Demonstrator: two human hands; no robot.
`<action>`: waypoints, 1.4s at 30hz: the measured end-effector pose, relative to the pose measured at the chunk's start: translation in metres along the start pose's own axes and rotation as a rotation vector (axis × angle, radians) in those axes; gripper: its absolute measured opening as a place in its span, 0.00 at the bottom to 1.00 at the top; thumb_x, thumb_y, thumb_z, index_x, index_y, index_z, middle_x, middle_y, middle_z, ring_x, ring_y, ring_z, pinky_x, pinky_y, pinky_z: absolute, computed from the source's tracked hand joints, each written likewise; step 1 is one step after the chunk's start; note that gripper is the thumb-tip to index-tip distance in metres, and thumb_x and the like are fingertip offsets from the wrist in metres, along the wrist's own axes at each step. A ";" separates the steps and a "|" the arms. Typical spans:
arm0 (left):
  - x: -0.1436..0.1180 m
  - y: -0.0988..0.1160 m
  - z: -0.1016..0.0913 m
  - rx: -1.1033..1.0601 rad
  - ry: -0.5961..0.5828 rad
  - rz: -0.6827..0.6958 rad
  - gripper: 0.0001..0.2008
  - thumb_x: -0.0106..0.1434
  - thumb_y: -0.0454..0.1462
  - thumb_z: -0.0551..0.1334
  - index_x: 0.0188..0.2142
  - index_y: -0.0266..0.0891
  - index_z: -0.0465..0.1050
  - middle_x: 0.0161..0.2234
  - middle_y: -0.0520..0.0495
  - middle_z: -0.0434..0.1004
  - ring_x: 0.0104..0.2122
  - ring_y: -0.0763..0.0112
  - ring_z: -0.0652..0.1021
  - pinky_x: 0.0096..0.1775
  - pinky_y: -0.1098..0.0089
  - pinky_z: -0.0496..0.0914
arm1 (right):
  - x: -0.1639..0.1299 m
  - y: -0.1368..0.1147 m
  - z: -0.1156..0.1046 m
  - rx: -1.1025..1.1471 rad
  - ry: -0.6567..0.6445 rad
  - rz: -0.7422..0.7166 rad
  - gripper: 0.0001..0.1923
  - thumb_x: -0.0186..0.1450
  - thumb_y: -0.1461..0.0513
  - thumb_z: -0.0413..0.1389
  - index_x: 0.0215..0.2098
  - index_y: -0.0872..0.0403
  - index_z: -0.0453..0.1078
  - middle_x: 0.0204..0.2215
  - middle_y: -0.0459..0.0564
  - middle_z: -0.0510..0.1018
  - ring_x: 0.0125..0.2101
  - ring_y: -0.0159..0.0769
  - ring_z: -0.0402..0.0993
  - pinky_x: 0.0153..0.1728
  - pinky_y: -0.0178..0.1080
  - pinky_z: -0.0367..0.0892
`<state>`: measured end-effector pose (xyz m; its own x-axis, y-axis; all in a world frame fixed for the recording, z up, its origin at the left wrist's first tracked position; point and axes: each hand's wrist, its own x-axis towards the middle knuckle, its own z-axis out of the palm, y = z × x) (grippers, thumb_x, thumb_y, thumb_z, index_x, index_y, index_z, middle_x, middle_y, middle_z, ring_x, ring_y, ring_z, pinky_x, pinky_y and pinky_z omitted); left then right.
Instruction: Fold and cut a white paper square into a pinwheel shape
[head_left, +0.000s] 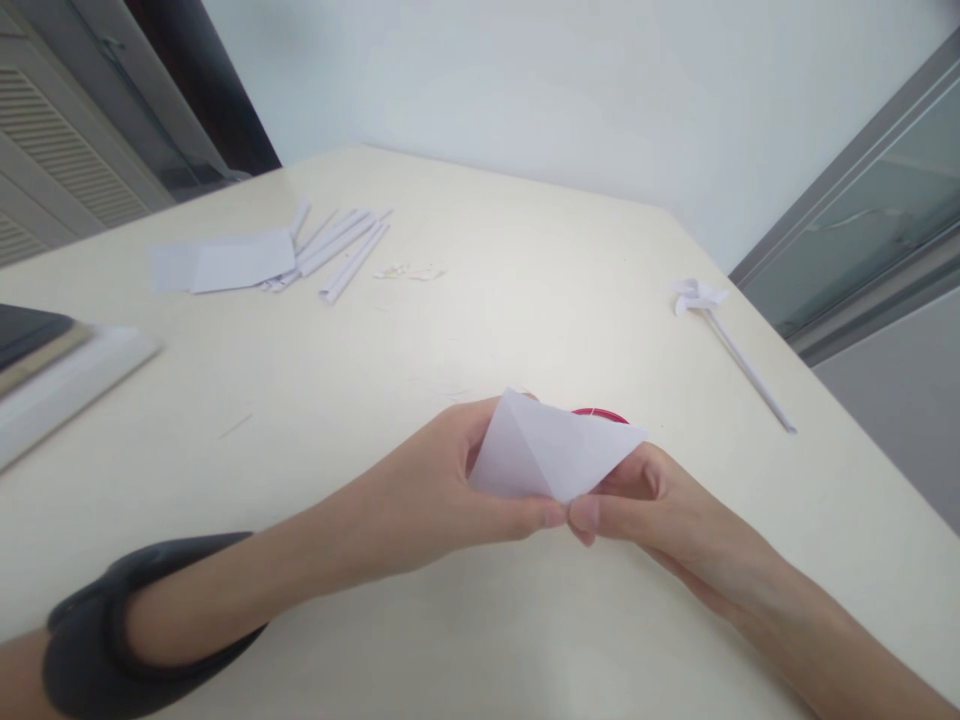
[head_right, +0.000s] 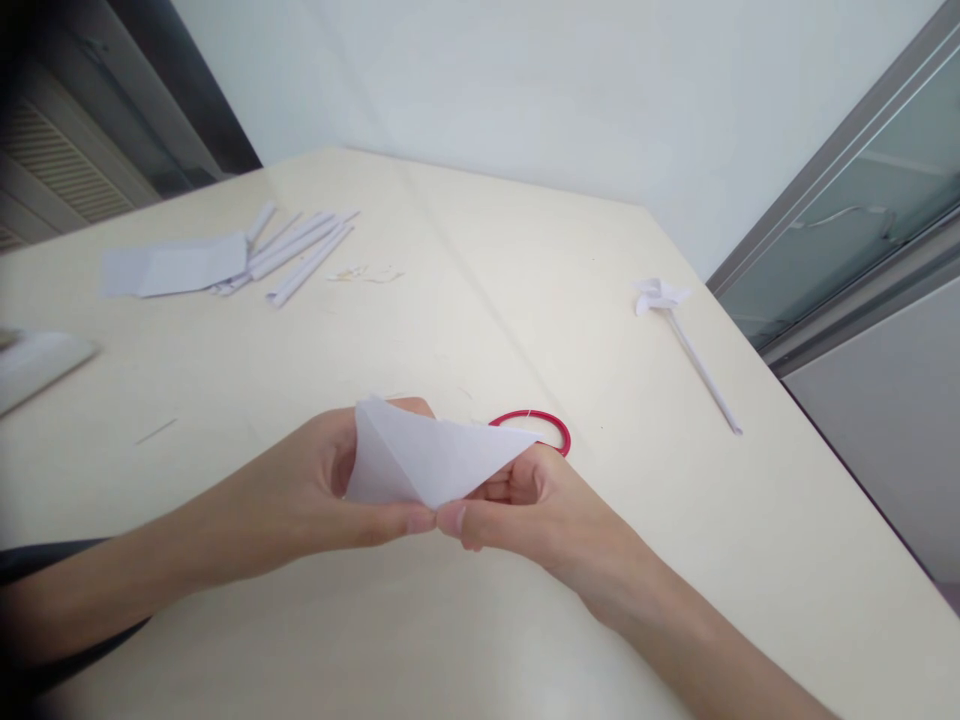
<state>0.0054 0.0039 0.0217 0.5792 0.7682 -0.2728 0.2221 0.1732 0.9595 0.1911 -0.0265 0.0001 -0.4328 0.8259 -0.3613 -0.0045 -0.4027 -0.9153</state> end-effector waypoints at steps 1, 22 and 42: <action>-0.001 0.002 0.000 -0.009 -0.016 -0.002 0.06 0.49 0.31 0.63 0.28 0.40 0.68 0.23 0.57 0.68 0.24 0.75 0.70 0.24 0.78 0.60 | 0.000 0.001 0.000 0.005 -0.013 0.004 0.05 0.54 0.66 0.60 0.24 0.54 0.68 0.26 0.45 0.68 0.30 0.31 0.61 0.30 0.33 0.57; -0.005 0.009 -0.005 -0.066 -0.068 -0.022 0.07 0.49 0.30 0.64 0.28 0.41 0.69 0.22 0.59 0.66 0.23 0.77 0.68 0.24 0.78 0.60 | -0.003 -0.007 -0.020 -0.068 -0.100 -0.114 0.14 0.62 0.58 0.55 0.21 0.55 0.61 0.23 0.45 0.60 0.27 0.32 0.55 0.30 0.37 0.52; 0.001 -0.002 -0.004 -0.057 0.030 0.041 0.13 0.52 0.31 0.64 0.38 0.43 0.73 0.26 0.55 0.76 0.32 0.68 0.77 0.32 0.72 0.71 | 0.001 0.000 -0.014 -0.090 -0.072 -0.173 0.18 0.54 0.48 0.62 0.29 0.53 0.67 0.26 0.45 0.66 0.28 0.32 0.62 0.30 0.34 0.60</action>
<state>0.0025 0.0065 0.0196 0.5632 0.7932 -0.2316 0.1527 0.1755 0.9726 0.2033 -0.0202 -0.0028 -0.4956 0.8482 -0.1870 -0.0049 -0.2180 -0.9759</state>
